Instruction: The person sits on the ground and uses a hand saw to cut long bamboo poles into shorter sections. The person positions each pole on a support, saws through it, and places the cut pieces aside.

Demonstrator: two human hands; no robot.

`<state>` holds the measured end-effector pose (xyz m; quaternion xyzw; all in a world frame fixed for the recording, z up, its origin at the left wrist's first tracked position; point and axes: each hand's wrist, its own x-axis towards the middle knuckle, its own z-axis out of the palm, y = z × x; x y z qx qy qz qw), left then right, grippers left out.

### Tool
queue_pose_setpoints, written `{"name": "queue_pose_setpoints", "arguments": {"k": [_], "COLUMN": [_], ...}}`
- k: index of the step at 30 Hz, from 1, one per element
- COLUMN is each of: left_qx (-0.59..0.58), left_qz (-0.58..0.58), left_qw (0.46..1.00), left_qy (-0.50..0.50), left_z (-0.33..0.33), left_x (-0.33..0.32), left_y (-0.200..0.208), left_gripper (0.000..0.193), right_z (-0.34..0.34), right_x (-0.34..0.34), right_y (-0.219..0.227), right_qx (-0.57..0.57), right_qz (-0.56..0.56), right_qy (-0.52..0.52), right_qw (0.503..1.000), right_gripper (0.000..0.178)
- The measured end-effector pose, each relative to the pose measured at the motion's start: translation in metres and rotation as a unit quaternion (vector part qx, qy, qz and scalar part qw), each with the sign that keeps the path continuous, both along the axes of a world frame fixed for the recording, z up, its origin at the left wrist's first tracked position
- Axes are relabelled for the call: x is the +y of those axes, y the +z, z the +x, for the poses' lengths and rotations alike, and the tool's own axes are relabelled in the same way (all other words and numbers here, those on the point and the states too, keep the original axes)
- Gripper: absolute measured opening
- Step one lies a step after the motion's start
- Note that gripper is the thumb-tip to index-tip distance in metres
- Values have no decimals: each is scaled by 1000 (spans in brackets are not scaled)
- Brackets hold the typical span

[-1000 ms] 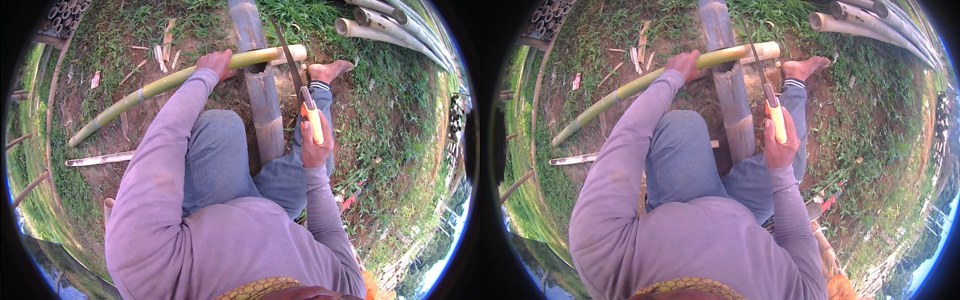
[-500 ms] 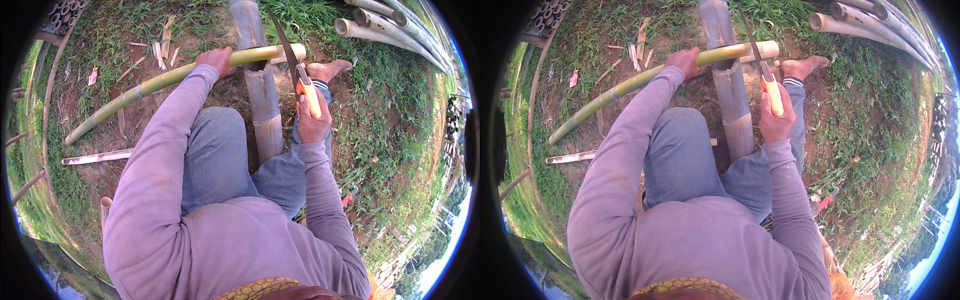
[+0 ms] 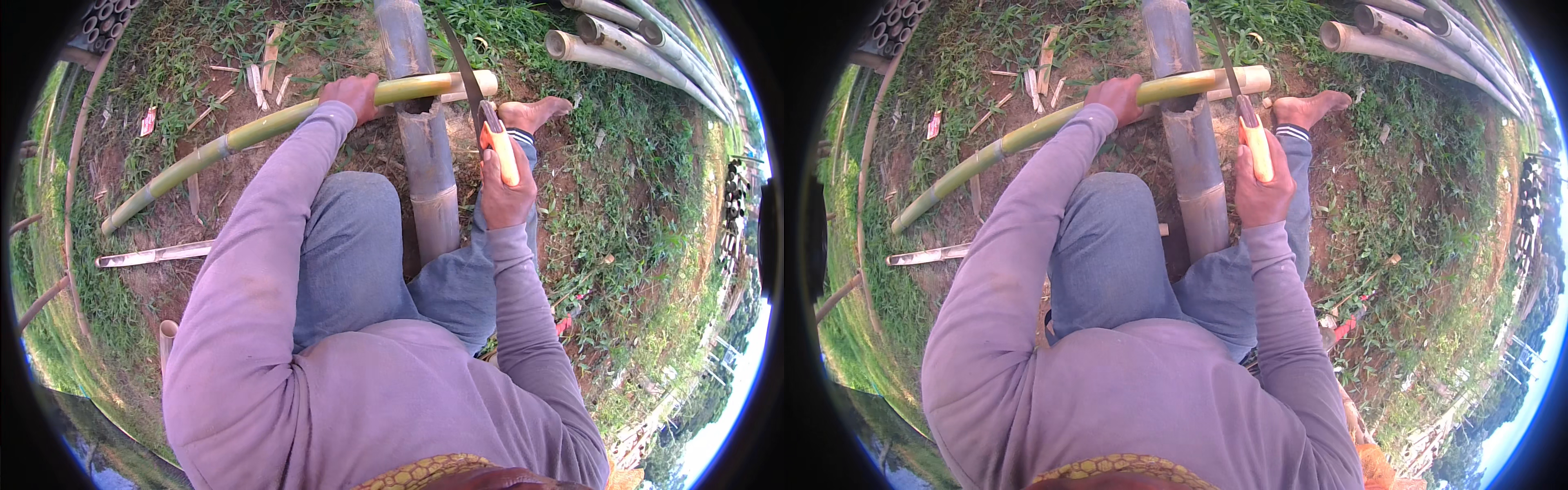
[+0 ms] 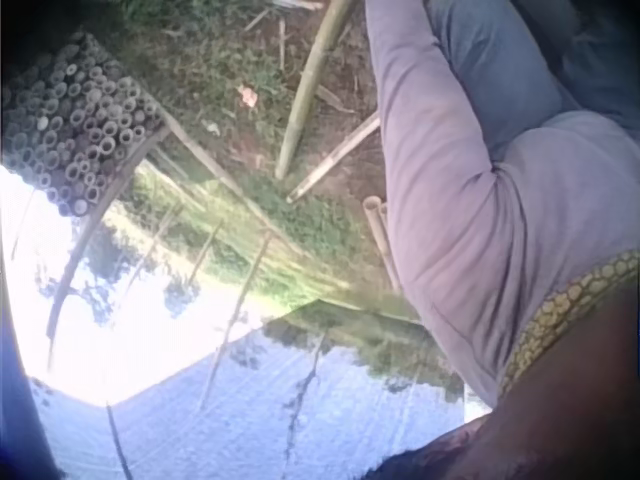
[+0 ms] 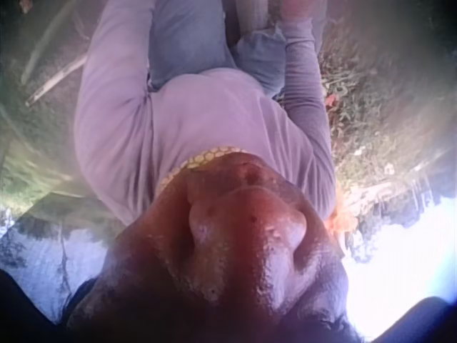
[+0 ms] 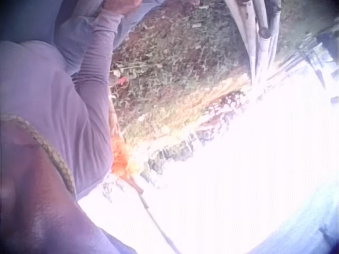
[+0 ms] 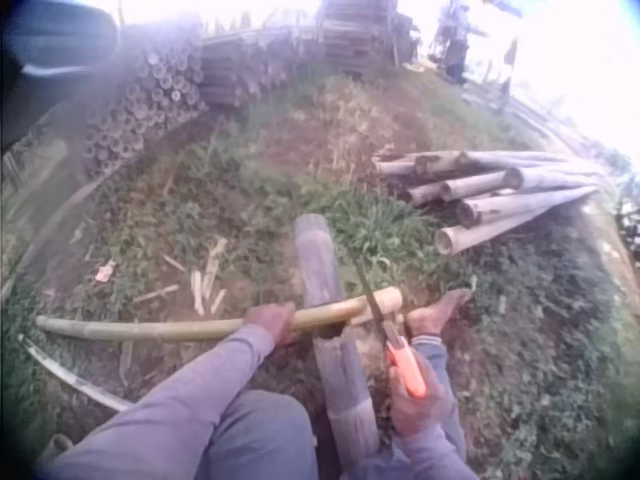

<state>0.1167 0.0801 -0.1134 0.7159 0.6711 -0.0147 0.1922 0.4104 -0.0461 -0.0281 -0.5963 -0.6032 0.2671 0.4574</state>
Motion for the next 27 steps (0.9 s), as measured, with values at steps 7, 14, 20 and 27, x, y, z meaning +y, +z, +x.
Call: {"name": "queue_pose_setpoints", "arguments": {"k": [7, 14, 20, 27], "left_qx": [4, -2, -7, -25], "left_qz": [-21, -14, -54, -114], "left_qw": [1000, 1000, 998, 993], "left_qy": [8, 5, -3, -26], "left_z": [-7, -1, -10, -10], "left_x": [-7, 2, 5, 20], "left_y": [6, 2, 9, 3], "left_gripper": [40, 37, 43, 60], "right_z": [31, 17, 32, 22], "right_x": [-112, -26, -85, -41], "right_y": [40, 3, 33, 5], "right_qx": [74, 16, 87, 32], "right_qz": [-57, -51, -108, -34], "right_qy": [-16, -13, -27, -11], "right_qw": [995, 999, 990, 999], "right_gripper": [44, 44, 45, 44]}}
